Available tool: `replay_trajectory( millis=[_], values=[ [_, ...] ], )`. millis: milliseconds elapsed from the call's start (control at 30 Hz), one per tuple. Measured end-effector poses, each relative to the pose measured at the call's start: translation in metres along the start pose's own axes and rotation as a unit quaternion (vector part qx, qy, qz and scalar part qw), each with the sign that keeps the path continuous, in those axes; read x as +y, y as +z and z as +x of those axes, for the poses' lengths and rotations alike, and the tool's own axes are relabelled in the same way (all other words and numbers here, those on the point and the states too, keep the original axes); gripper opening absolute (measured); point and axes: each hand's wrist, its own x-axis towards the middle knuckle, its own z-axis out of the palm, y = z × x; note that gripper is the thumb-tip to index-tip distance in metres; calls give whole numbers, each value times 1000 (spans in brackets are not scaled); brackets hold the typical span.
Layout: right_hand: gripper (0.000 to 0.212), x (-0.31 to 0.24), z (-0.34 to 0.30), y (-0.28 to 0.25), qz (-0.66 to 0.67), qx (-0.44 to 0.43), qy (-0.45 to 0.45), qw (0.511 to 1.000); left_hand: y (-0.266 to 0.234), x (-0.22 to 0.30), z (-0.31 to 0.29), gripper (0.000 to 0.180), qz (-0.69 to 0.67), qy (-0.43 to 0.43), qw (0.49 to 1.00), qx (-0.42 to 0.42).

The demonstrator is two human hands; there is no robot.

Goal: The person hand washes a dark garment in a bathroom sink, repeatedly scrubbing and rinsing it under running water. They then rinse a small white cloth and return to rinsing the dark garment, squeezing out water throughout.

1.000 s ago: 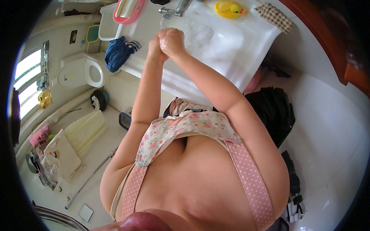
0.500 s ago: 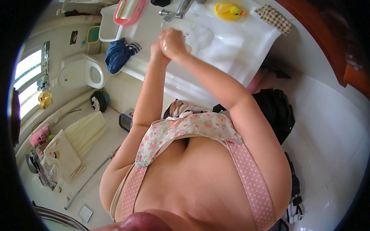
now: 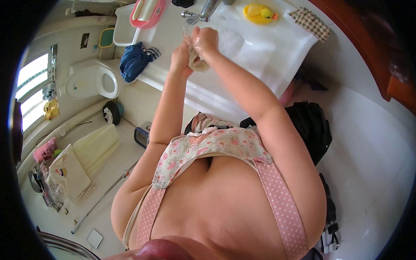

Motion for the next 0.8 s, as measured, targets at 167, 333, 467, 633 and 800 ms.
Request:
replay_trajectory(
  millis=[167,333,467,633,800],
  values=[
    [50,-9,-15,-28,109,-91,53,988,-16,11,7,32,-1,6,1000,29],
    [48,-31,-44,-7,53,-70,-52,995,-21,-7,27,39,-17,22,997,66],
    [43,-21,-23,-3,53,-11,-21,998,-8,-3,14,42,-8,-16,999,30],
    [46,-15,-24,-21,65,-39,22,997,-21,0,18,37,6,13,1000,15],
    [39,-25,-42,-3,49,22,-61,997,-8,-9,17,36,83,16,994,65]
  ],
)
